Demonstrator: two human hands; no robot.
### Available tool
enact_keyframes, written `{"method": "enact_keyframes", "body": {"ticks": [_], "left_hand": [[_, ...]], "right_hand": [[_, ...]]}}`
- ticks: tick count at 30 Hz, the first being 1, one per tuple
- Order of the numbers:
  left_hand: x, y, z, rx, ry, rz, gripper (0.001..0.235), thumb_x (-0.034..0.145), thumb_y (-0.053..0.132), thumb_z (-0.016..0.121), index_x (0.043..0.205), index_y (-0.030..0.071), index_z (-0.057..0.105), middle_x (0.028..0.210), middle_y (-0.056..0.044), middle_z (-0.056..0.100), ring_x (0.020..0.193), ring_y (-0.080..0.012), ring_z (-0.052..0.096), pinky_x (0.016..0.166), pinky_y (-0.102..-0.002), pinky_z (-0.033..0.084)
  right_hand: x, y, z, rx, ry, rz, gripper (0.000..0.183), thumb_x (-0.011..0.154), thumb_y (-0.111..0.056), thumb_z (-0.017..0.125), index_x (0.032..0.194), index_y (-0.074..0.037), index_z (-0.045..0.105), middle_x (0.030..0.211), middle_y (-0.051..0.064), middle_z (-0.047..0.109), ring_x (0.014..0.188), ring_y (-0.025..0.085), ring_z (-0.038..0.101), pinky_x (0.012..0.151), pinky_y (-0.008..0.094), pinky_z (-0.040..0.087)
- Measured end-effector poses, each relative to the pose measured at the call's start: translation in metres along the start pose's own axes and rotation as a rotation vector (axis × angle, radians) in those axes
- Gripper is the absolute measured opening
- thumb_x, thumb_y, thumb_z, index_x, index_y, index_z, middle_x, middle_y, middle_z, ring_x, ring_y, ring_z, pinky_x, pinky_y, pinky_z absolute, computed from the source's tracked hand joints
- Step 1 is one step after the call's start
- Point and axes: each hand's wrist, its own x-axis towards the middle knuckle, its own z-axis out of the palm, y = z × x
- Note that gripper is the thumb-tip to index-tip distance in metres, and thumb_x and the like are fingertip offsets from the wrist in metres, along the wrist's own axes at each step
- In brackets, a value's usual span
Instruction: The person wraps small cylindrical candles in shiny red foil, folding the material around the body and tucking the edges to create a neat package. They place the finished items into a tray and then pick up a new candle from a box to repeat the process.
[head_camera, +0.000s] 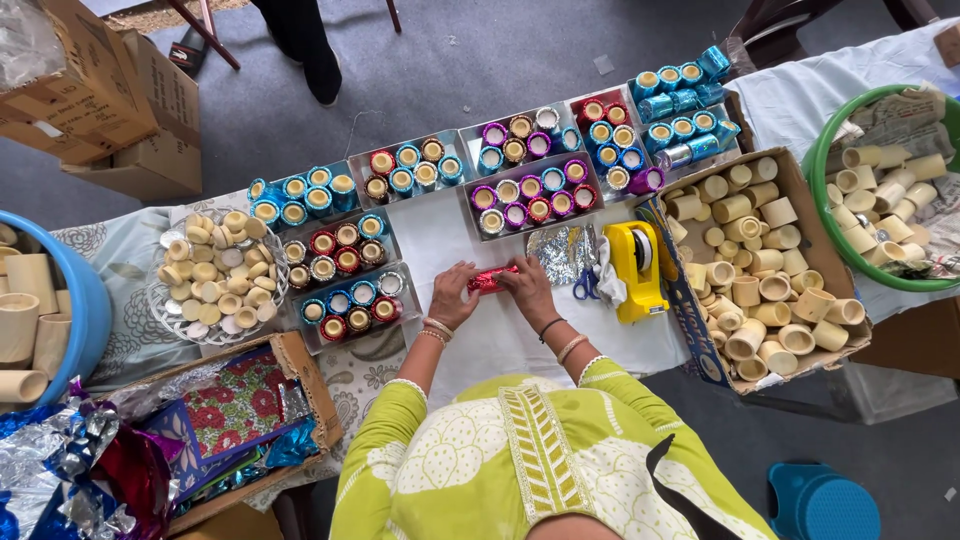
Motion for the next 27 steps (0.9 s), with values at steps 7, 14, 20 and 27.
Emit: {"method": "enact_keyframes", "body": {"ticks": [7, 14, 20, 27], "left_hand": [[-0.004, -0.021, 0.017, 0.161, -0.059, 0.135, 0.032, 0.085, 0.015, 0.076, 0.116, 0.015, 0.07, 0.128, -0.002, 0.068, 0.133, -0.0281, 0.057, 0.109, -0.046, 0.041], [-0.004, -0.015, 0.014, 0.245, -0.04, 0.235, 0.027, 0.083, 0.014, 0.076, 0.109, 0.014, 0.069, 0.124, -0.003, 0.068, 0.127, -0.0288, 0.058, 0.104, -0.048, 0.042], [-0.005, -0.009, 0.011, 0.26, -0.035, 0.23, 0.026, 0.083, 0.013, 0.075, 0.108, 0.013, 0.069, 0.123, -0.004, 0.069, 0.125, -0.0298, 0.059, 0.103, -0.049, 0.042], [-0.004, -0.003, 0.011, 0.238, -0.011, 0.199, 0.017, 0.088, 0.013, 0.073, 0.105, 0.014, 0.07, 0.121, -0.002, 0.07, 0.125, -0.0302, 0.06, 0.101, -0.049, 0.042]], "right_hand": [[0.0, -0.001, -0.004, -0.001, 0.018, -0.012, 0.022, 0.079, -0.017, 0.078, 0.099, -0.027, 0.079, 0.106, -0.001, 0.062, 0.097, 0.025, 0.054, 0.086, 0.035, 0.051], [-0.003, -0.003, -0.003, 0.021, -0.006, 0.034, 0.02, 0.081, -0.019, 0.078, 0.099, -0.026, 0.078, 0.108, 0.002, 0.06, 0.1, 0.027, 0.055, 0.087, 0.038, 0.051], [-0.012, 0.001, -0.025, 0.218, 0.017, 0.104, 0.027, 0.081, -0.014, 0.079, 0.107, -0.018, 0.076, 0.112, 0.006, 0.059, 0.102, 0.03, 0.054, 0.09, 0.041, 0.05], [-0.078, 0.086, -0.069, 0.22, 0.453, 0.476, 0.021, 0.091, -0.01, 0.073, 0.112, -0.007, 0.072, 0.107, 0.013, 0.06, 0.108, 0.032, 0.057, 0.096, 0.044, 0.046]]}}
